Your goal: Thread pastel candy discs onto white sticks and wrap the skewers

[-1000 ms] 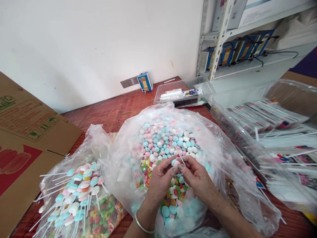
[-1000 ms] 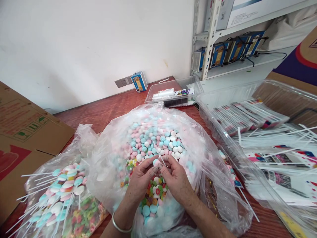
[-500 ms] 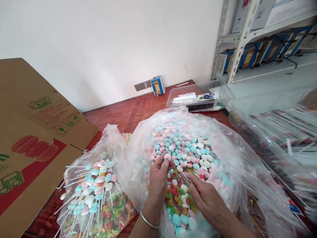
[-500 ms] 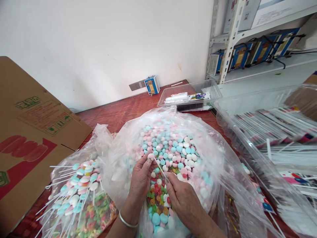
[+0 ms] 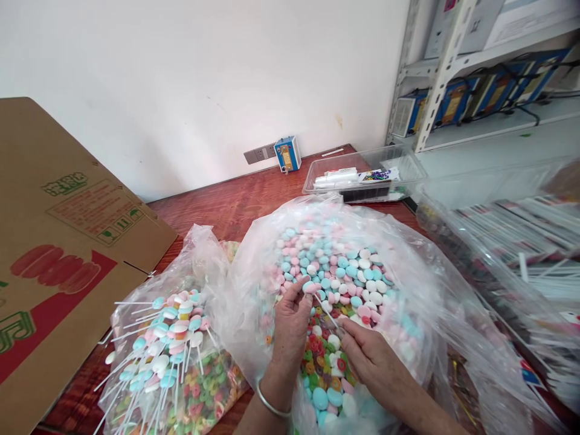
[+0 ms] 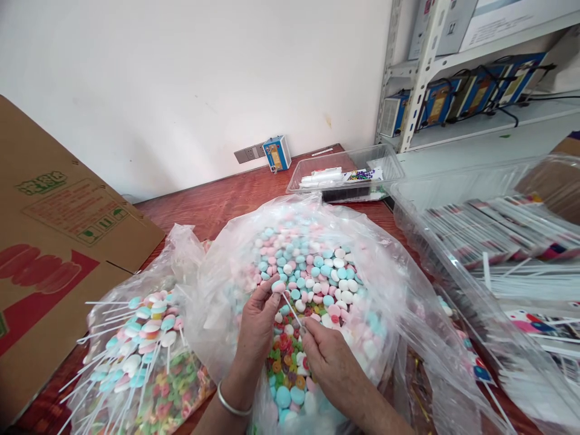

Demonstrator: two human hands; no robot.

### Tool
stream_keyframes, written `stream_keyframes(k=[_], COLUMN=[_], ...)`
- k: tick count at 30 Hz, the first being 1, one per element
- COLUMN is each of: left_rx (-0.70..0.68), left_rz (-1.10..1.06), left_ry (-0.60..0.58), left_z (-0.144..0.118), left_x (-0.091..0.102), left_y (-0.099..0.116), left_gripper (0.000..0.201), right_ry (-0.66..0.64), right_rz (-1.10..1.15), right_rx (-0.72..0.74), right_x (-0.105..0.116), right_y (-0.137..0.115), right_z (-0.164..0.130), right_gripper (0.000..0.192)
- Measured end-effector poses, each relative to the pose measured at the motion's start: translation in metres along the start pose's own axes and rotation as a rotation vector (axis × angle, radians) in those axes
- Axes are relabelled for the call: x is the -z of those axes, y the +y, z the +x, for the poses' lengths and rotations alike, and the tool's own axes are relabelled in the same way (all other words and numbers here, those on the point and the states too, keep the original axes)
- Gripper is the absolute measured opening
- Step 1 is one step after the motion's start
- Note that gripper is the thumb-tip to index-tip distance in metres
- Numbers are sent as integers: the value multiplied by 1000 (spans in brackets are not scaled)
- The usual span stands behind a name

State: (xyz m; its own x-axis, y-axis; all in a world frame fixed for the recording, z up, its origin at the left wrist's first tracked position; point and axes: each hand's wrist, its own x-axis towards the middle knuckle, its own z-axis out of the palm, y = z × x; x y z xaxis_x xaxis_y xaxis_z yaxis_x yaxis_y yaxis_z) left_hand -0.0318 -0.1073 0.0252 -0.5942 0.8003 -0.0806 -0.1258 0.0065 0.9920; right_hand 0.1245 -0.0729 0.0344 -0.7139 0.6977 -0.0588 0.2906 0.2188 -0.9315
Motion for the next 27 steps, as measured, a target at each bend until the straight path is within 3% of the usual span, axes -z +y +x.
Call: stream_keyframes(k=[8, 20, 23, 27], left_rx=[-31, -168, -198, -305], left_rz=[182, 296, 337, 402], left_ry=[-41, -91, -96, -146], left_z=[-1, -6, -9, -22], left_x=[-1, -6, -8, -15], left_y=[1, -5, -7, -6], left_gripper=[36, 29, 30, 33], right_ry=[-77, -98, -74, 34], right_rz=[353, 486, 466, 256], right_rx=[-148, -200, -174, -71], right_x=[-4, -7, -6, -2], right_y=[-1, 6, 9, 8], right_z=[-1, -1, 0, 4], right_gripper=[22, 24, 23, 23])
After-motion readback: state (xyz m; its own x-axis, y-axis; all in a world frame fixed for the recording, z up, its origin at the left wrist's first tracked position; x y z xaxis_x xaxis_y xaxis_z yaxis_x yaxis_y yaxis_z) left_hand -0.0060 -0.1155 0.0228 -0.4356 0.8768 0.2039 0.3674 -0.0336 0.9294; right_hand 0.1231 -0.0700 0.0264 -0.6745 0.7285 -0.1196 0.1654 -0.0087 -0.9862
